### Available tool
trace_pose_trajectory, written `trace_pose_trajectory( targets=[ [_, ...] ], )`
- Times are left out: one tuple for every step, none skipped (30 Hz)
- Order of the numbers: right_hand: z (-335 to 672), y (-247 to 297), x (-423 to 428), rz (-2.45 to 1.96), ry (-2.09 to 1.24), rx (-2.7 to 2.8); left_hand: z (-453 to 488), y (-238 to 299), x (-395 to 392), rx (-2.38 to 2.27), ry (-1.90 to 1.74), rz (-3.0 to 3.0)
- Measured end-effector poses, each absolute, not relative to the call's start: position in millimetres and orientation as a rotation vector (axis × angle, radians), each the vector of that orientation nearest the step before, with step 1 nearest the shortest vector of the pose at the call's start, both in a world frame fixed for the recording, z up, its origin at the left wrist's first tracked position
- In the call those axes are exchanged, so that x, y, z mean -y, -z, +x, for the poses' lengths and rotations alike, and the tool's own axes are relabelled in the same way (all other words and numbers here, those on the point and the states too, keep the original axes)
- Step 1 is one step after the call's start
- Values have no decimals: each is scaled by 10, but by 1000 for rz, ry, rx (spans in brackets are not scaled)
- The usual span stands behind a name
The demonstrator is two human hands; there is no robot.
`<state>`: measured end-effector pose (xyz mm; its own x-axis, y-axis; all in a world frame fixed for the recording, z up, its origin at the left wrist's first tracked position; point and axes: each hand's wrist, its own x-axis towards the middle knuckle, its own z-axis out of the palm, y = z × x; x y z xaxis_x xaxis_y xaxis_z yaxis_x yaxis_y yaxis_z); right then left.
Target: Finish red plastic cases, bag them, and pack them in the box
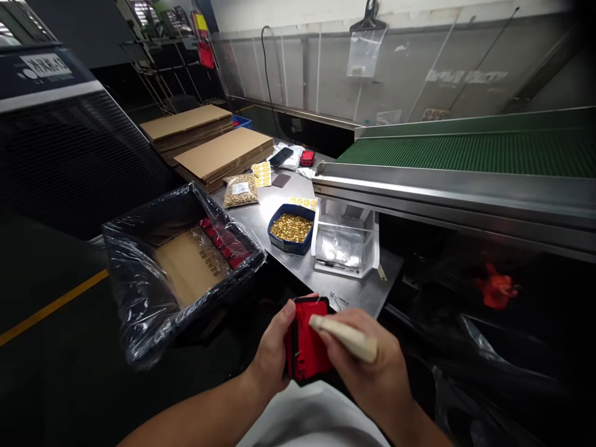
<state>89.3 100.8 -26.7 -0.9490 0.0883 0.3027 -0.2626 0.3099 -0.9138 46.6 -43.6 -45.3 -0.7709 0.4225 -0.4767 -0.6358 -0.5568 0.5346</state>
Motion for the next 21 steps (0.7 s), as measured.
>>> trace_pose_trajectory(
  targets=[
    [876, 273, -1007, 146, -1687, 2285, 458, 457, 441, -948, -2298, -396],
    [854, 280, -1013, 135, -1697, 2286, 446, 460, 446, -949, -2285, -408],
    [830, 287, -1028, 108, -1706, 2285, 431, 461, 450, -945, -2266, -425],
    [810, 292, -1051, 56, -1708, 2282, 412, 460, 453, -929, -2247, -439],
    [800, 295, -1081, -10, -1704, 2280, 392, 456, 455, -896, -2233, -448],
    [804, 294, -1113, -81, -1701, 2273, 373, 451, 456, -855, -2231, -448],
    [821, 288, -1144, -132, -1700, 2263, 355, 445, 458, -815, -2234, -441],
    [849, 279, -1170, -152, -1703, 2258, 340, 440, 459, -776, -2232, -432],
    [883, 268, -1187, -130, -1708, 2255, 328, 435, 460, -745, -2224, -426],
    [914, 257, -1194, -52, -1714, 2267, 321, 433, 461, -726, -2219, -423],
    [938, 246, -1192, 65, -1714, 2289, 317, 434, 460, -716, -2217, -416],
    [949, 238, -1183, 175, -1698, 2312, 317, 437, 458, -711, -2218, -408],
    [946, 232, -1169, 248, -1667, 2331, 319, 444, 456, -707, -2217, -401],
    [931, 230, -1153, 266, -1632, 2346, 323, 453, 452, -707, -2212, -397],
    [907, 232, -1137, 249, -1602, 2360, 328, 465, 449, -710, -2200, -399],
    [878, 237, -1123, 220, -1587, 2373, 333, 479, 446, -712, -2187, -401],
    [849, 245, -1114, 216, -1585, 2382, 337, 494, 444, -717, -2177, -399],
    [823, 254, -1111, 243, -1595, 2397, 342, 508, 444, -727, -2170, -402],
    [800, 263, -1114, 276, -1601, 2409, 345, 520, 444, -744, -2164, -412],
    [781, 270, -1126, 278, -1595, 2415, 348, 527, 446, -767, -2153, -430],
    [765, 274, -1147, 234, -1584, 2414, 349, 529, 448, -789, -2139, -450]
  ],
)
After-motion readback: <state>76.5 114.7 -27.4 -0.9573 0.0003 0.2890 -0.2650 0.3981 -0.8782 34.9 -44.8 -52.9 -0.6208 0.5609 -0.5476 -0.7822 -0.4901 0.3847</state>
